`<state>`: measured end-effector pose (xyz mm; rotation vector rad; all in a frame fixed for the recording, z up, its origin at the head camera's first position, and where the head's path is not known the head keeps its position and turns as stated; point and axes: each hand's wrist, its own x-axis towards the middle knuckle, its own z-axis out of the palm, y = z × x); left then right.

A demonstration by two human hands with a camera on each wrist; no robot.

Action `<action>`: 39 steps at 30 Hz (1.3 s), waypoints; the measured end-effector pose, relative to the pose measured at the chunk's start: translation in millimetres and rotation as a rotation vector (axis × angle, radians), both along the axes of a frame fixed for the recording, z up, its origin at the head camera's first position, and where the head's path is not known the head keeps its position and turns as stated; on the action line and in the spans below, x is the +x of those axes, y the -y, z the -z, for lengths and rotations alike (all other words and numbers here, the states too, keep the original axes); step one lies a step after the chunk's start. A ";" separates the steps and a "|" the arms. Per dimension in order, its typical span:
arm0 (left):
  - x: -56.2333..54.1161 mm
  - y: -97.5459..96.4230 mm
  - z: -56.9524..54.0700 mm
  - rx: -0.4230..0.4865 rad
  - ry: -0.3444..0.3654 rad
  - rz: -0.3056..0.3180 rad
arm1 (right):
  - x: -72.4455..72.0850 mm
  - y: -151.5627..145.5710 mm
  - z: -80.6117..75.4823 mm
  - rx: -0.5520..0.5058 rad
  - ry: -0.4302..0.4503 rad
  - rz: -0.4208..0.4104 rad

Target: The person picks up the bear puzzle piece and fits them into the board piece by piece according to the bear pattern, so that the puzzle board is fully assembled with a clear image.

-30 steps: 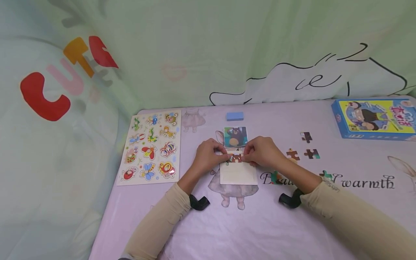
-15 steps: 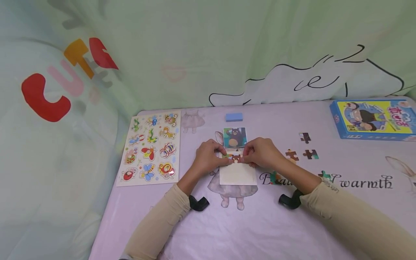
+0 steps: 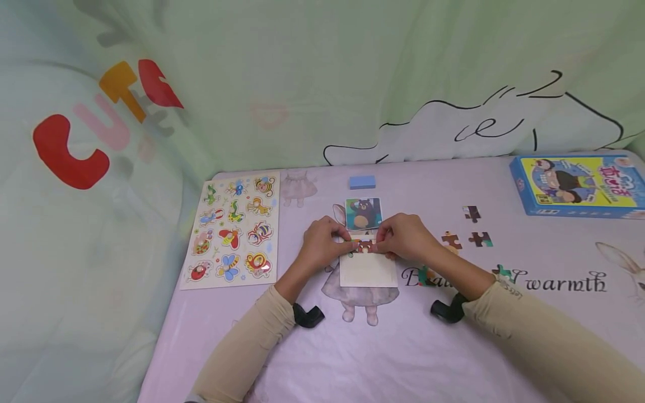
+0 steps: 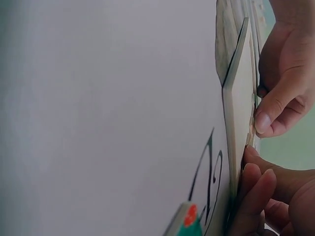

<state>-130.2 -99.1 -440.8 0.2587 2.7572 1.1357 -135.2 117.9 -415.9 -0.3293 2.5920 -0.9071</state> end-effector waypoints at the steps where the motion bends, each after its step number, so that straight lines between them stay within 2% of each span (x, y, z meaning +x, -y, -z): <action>1: 0.1 -0.1 -0.2 0.004 -0.001 -0.005 | 0.1 0.1 0.1 0.001 0.000 -0.001; 25: 0.6 -0.4 1.1 0.015 -0.004 -0.021 | -0.9 1.5 -0.6 0.014 0.031 -0.008; 34: 0.4 -0.4 -0.5 0.016 -0.013 -0.020 | -1.3 -2.3 -4.3 -0.005 0.075 0.021; 39: -0.7 -0.1 1.0 0.009 -0.009 -0.019 | -0.6 -8.1 -7.3 -0.007 0.065 0.023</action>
